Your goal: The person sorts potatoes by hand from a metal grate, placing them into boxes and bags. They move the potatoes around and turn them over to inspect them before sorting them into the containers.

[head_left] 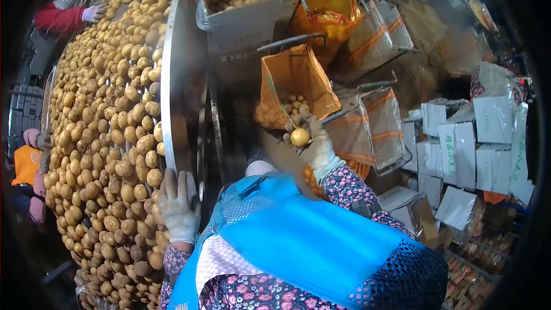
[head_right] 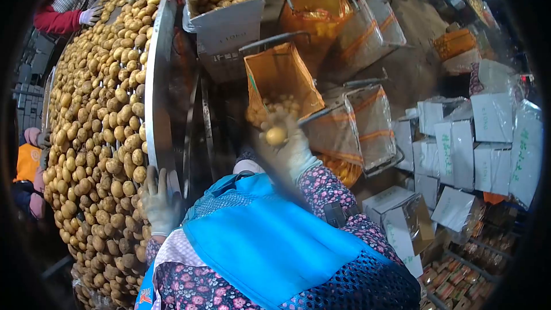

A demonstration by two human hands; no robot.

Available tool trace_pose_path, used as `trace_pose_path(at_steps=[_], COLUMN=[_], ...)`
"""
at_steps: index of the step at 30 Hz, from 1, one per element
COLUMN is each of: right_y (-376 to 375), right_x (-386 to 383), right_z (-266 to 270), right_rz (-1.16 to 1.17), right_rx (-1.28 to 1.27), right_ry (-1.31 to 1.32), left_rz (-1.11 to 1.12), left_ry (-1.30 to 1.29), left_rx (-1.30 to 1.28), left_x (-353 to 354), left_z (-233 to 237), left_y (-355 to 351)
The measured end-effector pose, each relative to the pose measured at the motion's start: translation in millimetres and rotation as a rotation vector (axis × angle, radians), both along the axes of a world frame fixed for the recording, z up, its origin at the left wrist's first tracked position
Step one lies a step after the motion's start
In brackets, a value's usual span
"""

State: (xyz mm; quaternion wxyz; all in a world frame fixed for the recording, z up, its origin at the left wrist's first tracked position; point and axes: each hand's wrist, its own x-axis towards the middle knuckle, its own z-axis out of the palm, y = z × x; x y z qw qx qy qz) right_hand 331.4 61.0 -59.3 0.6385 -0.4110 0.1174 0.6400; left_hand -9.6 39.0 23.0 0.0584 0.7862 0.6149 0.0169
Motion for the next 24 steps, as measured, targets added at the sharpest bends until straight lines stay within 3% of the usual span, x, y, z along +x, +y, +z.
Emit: trace_pose_path(at_steps=[1, 6, 8, 10, 12, 16, 18, 20, 22, 23, 24], right_y=[-7, -32, -55, -67, -81, -102, -104, -119, -140, -141, -132], right_x=[7, 21, 29, 14, 9, 20, 32, 45, 46, 52, 63], right_z=[-11, -23, -52, -41, -47, -70, -62, -59, -103, -131, -72], right_rz=[-0.015, -0.052, 0.148, 0.298, 0.405, 0.199, 0.017, -0.016, -0.19, -0.342, -0.353], right_rx=[0.102, 0.076, 0.135, -0.023, -0.039, -0.054, -0.254, -0.259, 0.102, 0.289, 0.292], right_ry=[0.051, 0.109, 0.311, -0.045, -0.114, -0.024, 0.184, 0.216, 0.37, 0.667, 0.463], left_rz=[-0.015, 0.059, 0.059, 0.041, -0.013, -0.043, -0.093, -0.072, -0.059, -0.032, -0.06], left_ry=[0.01, 0.028, 0.038, -0.002, -0.085, -0.135, -0.114, -0.073, -0.097, -0.167, -0.106], left_rx=[0.043, -0.001, -0.017, 0.045, 0.064, -0.037, -0.048, -0.068, -0.075, -0.098, -0.069], left_x=[-1, -6, -13, -13, -21, -25, -30, -29, -30, -27, -26], left_z=[-6, -12, -18, -22, -27, -21, -26, -27, -26, -24, -21], left_y=[2, -10, -12, -13, -13, -9, -2, -1, -3, -4, -5])
